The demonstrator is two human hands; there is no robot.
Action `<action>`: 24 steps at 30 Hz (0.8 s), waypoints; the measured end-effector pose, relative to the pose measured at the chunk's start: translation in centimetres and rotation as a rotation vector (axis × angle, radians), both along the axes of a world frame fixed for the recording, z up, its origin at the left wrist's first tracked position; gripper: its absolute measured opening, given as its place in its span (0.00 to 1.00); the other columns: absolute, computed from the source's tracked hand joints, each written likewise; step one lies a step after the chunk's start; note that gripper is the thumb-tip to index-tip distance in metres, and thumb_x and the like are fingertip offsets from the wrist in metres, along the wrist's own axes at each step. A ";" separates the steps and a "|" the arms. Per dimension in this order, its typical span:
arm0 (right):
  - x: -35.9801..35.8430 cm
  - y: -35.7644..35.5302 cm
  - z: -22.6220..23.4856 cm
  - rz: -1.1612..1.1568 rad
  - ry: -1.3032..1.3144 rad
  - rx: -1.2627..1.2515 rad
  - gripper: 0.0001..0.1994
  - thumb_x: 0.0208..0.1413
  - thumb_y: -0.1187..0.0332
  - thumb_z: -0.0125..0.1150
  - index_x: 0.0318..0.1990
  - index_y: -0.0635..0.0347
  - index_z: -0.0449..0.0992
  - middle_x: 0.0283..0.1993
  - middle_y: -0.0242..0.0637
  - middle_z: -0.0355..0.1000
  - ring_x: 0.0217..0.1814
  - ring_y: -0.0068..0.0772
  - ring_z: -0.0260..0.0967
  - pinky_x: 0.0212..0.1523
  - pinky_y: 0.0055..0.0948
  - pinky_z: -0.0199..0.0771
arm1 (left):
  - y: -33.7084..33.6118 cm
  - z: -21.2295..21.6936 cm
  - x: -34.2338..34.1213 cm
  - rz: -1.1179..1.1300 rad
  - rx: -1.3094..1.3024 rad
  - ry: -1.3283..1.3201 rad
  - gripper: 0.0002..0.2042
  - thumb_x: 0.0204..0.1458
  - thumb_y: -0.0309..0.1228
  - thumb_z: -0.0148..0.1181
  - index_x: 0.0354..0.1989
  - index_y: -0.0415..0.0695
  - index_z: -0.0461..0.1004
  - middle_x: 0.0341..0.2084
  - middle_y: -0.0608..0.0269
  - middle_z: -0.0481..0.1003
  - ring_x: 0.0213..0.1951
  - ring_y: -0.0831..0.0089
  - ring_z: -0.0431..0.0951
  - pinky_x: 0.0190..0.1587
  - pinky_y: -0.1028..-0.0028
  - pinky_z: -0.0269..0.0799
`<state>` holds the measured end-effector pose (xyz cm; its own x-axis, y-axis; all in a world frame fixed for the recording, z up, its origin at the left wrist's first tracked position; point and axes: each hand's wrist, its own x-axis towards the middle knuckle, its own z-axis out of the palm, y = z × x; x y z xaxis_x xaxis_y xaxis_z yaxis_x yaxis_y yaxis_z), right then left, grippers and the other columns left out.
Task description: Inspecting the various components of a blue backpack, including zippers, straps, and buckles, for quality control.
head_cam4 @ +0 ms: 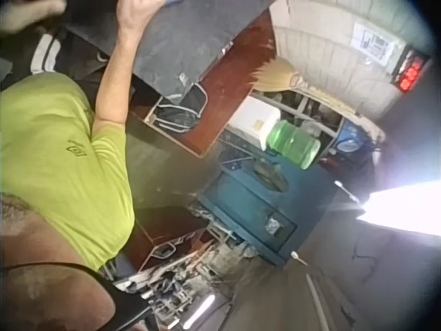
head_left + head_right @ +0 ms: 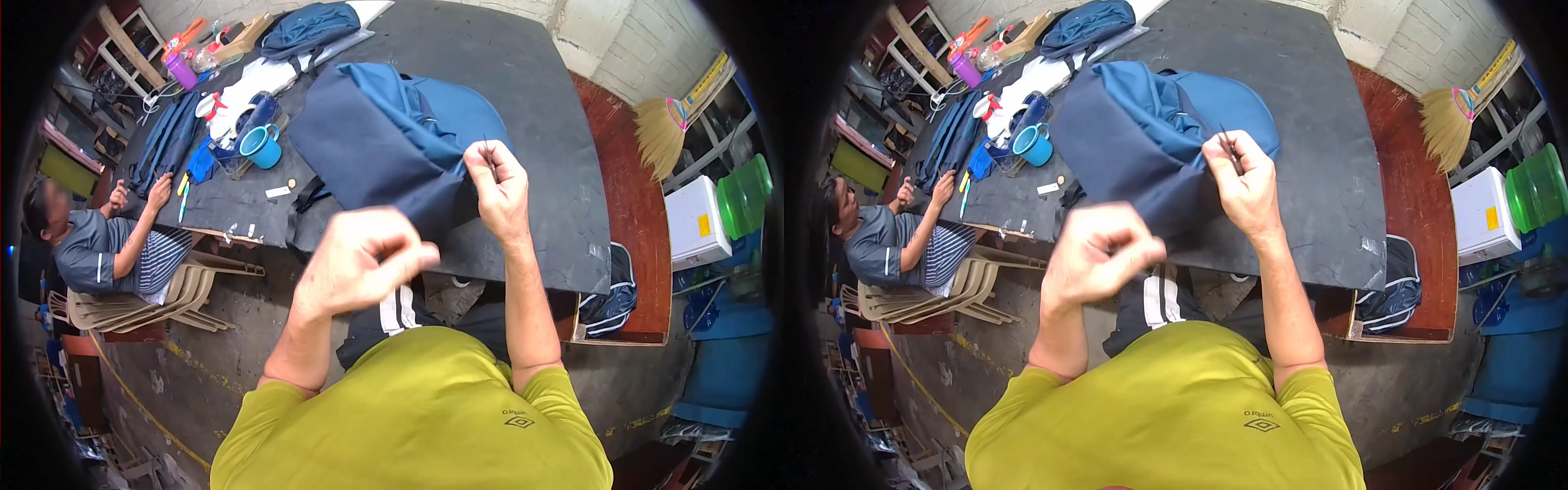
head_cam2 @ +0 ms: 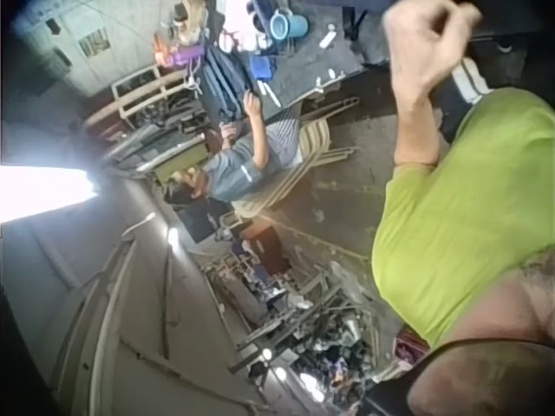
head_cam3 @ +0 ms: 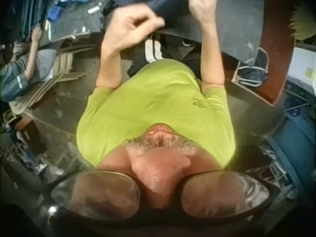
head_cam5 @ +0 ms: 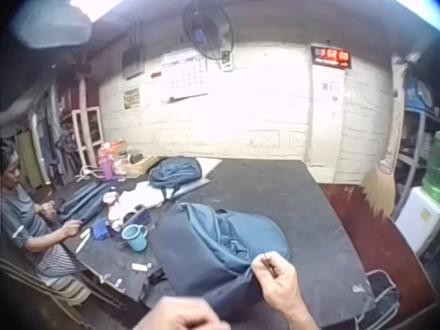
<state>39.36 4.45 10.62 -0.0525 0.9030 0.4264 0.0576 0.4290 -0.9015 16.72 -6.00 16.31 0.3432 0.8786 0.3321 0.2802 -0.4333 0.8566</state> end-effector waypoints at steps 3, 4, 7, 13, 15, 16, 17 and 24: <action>-1.7 -1.4 1.5 0.153 0.106 -0.063 0.07 0.68 0.70 0.71 0.47 0.62 0.83 0.37 0.18 0.69 0.36 0.09 0.59 0.38 0.15 0.60 | 2.0 -0.8 0.4 0.383 0.224 0.001 0.06 0.56 0.20 0.72 0.39 0.38 0.81 0.31 0.62 0.80 0.31 0.78 0.80 0.34 0.74 0.76; -1.8 -1.3 0.9 0.165 0.005 -0.092 0.14 0.60 0.72 0.79 0.51 0.61 0.84 0.41 0.21 0.73 0.37 0.12 0.62 0.40 0.17 0.65 | 2.5 -1.4 0.3 0.443 0.219 -0.029 0.07 0.56 0.18 0.70 0.41 0.38 0.80 0.32 0.62 0.80 0.32 0.78 0.81 0.36 0.75 0.76; -2.8 -0.7 0.1 0.270 -0.150 0.112 0.21 0.49 0.68 0.87 0.49 0.63 0.84 0.43 0.29 0.79 0.41 0.20 0.72 0.43 0.24 0.71 | 3.6 -3.9 -1.0 0.506 0.231 -0.051 0.06 0.58 0.16 0.65 0.40 0.37 0.78 0.33 0.62 0.80 0.34 0.78 0.81 0.37 0.77 0.77; -5.0 -3.9 -2.0 0.183 -0.445 0.271 0.14 0.50 0.66 0.83 0.40 0.62 0.86 0.29 0.38 0.72 0.29 0.34 0.72 0.33 0.31 0.69 | 4.1 -8.6 -3.3 0.329 0.236 -0.478 0.08 0.67 0.11 0.53 0.40 0.40 0.68 0.43 0.60 0.74 0.47 0.69 0.82 0.53 0.70 0.81; -5.4 -4.2 -3.1 0.135 -0.425 0.201 0.12 0.53 0.67 0.81 0.40 0.62 0.86 0.29 0.38 0.71 0.29 0.35 0.71 0.31 0.32 0.68 | 3.7 -9.6 -3.7 0.478 0.505 -0.268 0.10 0.63 0.09 0.52 0.38 0.41 0.66 0.41 0.58 0.74 0.41 0.70 0.80 0.48 0.70 0.79; -5.5 -4.4 -3.3 0.104 -0.410 0.184 0.11 0.54 0.67 0.80 0.40 0.62 0.86 0.29 0.38 0.71 0.28 0.35 0.70 0.30 0.33 0.67 | 2.9 -9.7 -4.5 0.519 0.662 -0.045 0.10 0.58 0.09 0.54 0.39 0.40 0.68 0.37 0.55 0.75 0.38 0.69 0.78 0.44 0.72 0.76; -5.6 -4.4 -3.6 0.074 -0.395 0.167 0.10 0.56 0.67 0.79 0.40 0.63 0.86 0.29 0.38 0.70 0.28 0.34 0.69 0.30 0.33 0.66 | 2.1 -9.9 -4.4 0.526 0.696 -0.035 0.10 0.56 0.10 0.55 0.40 0.40 0.69 0.36 0.54 0.75 0.37 0.67 0.77 0.43 0.71 0.75; -5.2 -4.9 -4.2 0.164 -0.456 0.349 0.11 0.56 0.67 0.79 0.41 0.64 0.86 0.28 0.36 0.67 0.26 0.35 0.64 0.29 0.36 0.63 | -1.4 -14.7 -2.8 0.641 0.664 0.106 0.16 0.49 0.19 0.68 0.44 0.43 0.72 0.37 0.54 0.76 0.38 0.57 0.76 0.44 0.61 0.74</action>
